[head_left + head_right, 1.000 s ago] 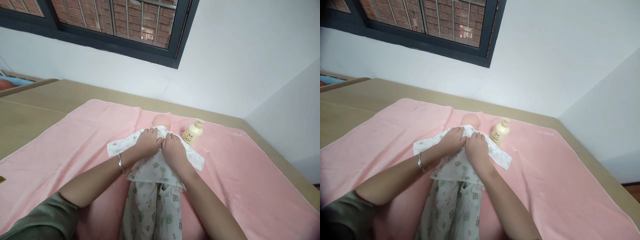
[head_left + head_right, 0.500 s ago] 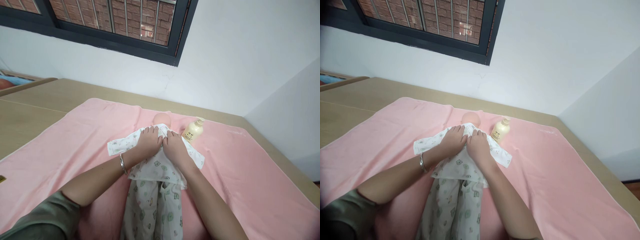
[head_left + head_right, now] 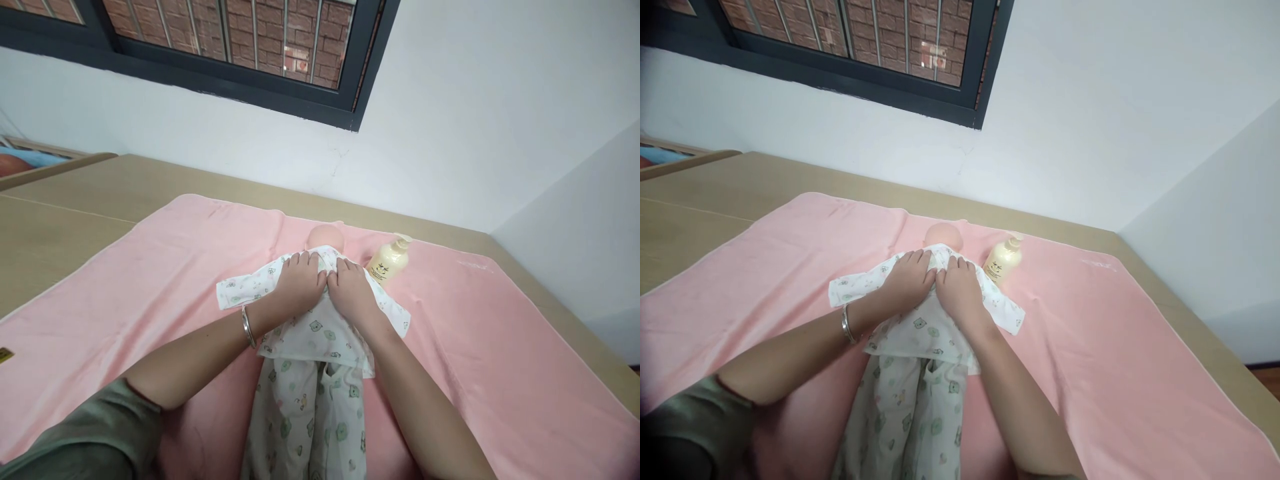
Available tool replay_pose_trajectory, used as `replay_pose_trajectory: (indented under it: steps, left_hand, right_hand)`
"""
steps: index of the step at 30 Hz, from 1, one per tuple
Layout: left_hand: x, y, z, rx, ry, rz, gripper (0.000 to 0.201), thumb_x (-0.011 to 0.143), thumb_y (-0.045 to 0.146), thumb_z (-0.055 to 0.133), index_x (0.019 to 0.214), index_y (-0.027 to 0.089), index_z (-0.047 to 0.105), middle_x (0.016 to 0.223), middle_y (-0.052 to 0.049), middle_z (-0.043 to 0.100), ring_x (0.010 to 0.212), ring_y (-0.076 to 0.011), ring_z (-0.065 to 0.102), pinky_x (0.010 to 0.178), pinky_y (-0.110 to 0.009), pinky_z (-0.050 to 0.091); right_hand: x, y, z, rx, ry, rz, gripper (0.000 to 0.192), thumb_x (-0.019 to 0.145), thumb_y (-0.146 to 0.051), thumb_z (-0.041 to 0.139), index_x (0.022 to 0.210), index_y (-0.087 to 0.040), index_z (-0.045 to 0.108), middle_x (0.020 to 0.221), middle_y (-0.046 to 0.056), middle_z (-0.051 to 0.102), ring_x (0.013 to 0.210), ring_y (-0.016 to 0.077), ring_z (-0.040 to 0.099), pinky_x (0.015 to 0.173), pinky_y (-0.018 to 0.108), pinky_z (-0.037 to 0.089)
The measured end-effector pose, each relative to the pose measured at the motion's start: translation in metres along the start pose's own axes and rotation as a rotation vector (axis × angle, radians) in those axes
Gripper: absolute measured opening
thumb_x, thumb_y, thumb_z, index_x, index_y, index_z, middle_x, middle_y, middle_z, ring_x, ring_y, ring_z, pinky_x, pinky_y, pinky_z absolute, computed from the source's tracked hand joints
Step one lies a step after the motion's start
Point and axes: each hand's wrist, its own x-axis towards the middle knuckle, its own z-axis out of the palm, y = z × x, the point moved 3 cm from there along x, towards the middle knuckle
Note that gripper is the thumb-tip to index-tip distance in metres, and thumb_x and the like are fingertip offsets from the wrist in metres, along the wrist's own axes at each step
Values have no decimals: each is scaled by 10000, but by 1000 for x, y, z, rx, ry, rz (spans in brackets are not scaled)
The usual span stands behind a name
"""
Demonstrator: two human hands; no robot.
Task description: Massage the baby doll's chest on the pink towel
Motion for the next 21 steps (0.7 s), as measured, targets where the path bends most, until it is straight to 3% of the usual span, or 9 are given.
replay_pose_trajectory:
  steps: [21]
  left_hand:
    - [0,0,1,-6,-10,-1,406,1023,273,362,1308,60,557,1246,-205,650,1141,-340,583,978,-478,447]
  right_hand:
    - [0,-3,1,7,34,27,269,1029,-157,375,1091,-125,635,1109,163,700,1050,295,594,960,388,408]
